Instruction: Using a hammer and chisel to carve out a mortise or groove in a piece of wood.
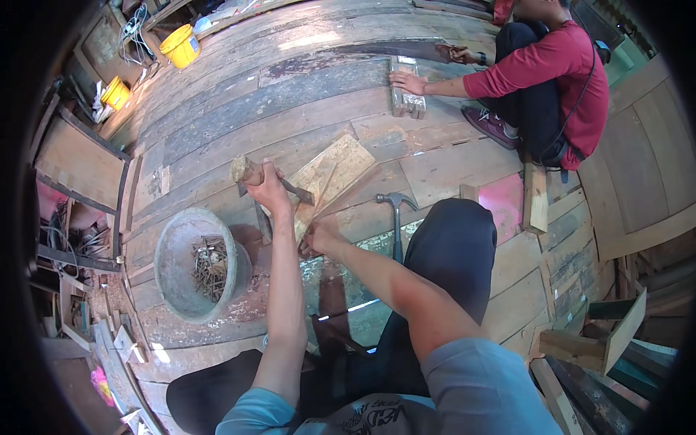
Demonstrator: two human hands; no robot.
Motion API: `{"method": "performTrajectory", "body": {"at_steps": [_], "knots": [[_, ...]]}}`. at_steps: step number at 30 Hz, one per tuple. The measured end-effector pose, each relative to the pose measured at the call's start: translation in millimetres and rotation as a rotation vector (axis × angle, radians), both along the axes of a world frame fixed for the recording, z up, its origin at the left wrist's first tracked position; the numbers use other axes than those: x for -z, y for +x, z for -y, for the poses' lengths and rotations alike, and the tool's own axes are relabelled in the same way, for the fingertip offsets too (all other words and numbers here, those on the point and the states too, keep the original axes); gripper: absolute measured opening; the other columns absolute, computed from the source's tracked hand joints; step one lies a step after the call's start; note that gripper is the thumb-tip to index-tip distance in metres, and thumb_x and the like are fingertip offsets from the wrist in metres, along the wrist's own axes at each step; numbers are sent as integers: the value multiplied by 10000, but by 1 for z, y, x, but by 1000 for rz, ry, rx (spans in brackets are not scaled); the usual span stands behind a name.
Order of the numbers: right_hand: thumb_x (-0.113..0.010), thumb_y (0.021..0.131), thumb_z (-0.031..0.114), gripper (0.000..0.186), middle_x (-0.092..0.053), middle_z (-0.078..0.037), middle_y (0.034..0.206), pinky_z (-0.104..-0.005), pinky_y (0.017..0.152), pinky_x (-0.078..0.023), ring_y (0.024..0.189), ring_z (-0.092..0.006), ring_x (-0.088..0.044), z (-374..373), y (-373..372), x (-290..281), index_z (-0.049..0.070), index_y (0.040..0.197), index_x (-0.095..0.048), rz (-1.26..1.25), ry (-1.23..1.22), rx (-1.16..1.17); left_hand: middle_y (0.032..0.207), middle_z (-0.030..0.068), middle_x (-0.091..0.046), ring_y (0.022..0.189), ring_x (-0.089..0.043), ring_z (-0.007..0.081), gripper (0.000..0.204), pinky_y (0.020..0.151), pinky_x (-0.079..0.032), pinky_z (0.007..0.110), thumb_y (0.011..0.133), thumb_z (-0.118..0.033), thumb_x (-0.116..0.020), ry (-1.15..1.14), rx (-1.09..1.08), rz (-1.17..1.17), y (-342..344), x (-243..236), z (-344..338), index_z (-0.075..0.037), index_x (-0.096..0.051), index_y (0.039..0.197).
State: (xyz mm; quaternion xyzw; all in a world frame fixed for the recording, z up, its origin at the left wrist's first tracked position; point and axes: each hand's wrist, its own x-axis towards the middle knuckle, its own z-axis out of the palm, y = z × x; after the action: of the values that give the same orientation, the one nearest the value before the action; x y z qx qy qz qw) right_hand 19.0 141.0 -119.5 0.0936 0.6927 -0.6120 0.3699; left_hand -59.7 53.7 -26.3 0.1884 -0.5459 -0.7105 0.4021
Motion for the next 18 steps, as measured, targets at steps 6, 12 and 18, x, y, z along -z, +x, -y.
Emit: {"method": "performTrajectory", "body": {"at_steps": [6,12,18], "knots": [[-548,838,114,186,-549,-87,810,-283,496,-511,604,-162,-556,4,-2,3,18,989,-495,14,-6,34,610,15,-508,505,-464,91,170,474,-384,237,814,-102,-622,79,-4,-22,-4,-6,1,-39,-464,820],[-530,873,138,199,-566,-90,823,-284,514,-516,628,-166,-573,12,-5,0,8,1016,-483,10,29,-16,590,24,-494,487,-467,101,139,456,-390,250,843,-79,-572,111,-10,-38,-8,-2,14,-51,-436,829],[-513,903,143,205,-577,-93,824,-286,543,-526,665,-175,-599,10,-9,0,-15,1027,-476,33,10,-20,590,21,-476,490,-458,97,130,459,-406,253,851,-69,-559,147,-1,-57,-13,1,16,-49,-435,818]]}}
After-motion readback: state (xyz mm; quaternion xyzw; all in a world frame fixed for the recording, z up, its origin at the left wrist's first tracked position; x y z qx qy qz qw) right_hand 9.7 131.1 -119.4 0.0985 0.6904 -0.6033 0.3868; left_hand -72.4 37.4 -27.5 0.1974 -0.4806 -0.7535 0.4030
